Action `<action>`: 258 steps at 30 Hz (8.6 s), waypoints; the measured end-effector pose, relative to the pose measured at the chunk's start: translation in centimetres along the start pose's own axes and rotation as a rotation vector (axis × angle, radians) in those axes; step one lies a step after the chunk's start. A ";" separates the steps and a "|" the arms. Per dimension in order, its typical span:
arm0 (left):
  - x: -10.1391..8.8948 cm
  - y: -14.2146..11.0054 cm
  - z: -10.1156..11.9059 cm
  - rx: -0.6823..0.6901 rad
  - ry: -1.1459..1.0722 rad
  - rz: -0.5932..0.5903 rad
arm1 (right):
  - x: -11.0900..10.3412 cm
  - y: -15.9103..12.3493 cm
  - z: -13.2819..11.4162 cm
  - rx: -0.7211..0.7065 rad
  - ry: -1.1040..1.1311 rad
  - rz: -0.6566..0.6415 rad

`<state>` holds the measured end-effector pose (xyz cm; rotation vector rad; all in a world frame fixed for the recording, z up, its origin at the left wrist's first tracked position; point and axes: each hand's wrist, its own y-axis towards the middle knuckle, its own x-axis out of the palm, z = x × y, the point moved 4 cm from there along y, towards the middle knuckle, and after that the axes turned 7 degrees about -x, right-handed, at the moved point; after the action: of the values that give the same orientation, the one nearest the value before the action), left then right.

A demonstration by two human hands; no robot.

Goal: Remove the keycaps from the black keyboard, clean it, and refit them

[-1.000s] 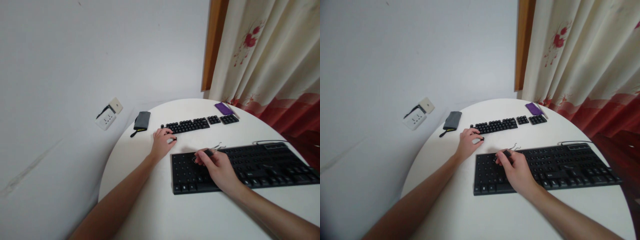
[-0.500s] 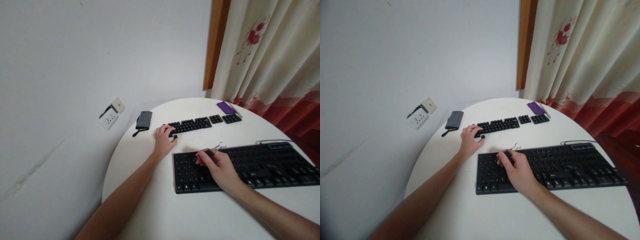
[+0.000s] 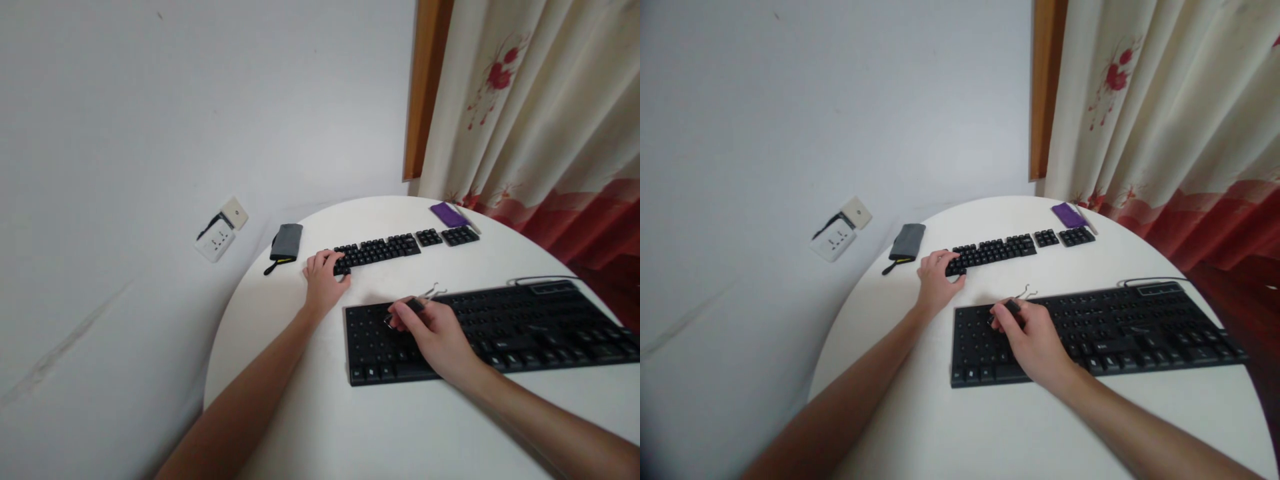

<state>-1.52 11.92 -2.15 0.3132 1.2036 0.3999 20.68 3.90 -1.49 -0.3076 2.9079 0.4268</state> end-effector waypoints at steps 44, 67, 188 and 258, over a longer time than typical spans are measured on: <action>0.2 0.6 1.1 -0.008 0.021 -0.017 | 0.2 -0.1 0.4 -0.008 -0.001 -0.040; -2.1 -1.8 2.7 0.214 -0.370 -0.316 | -1.6 1.0 -1.7 -0.078 -0.121 -0.086; -3.4 -5.7 7.8 0.656 -0.431 -0.310 | -1.5 1.4 0.6 0.027 -0.026 0.011; -3.5 -6.3 7.7 0.708 -0.537 -0.225 | -1.9 1.4 -0.8 -0.025 -0.068 0.004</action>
<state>5.57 4.58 0.55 0.8267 0.7982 -0.3152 22.08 5.37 0.02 -0.2845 2.8390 0.4659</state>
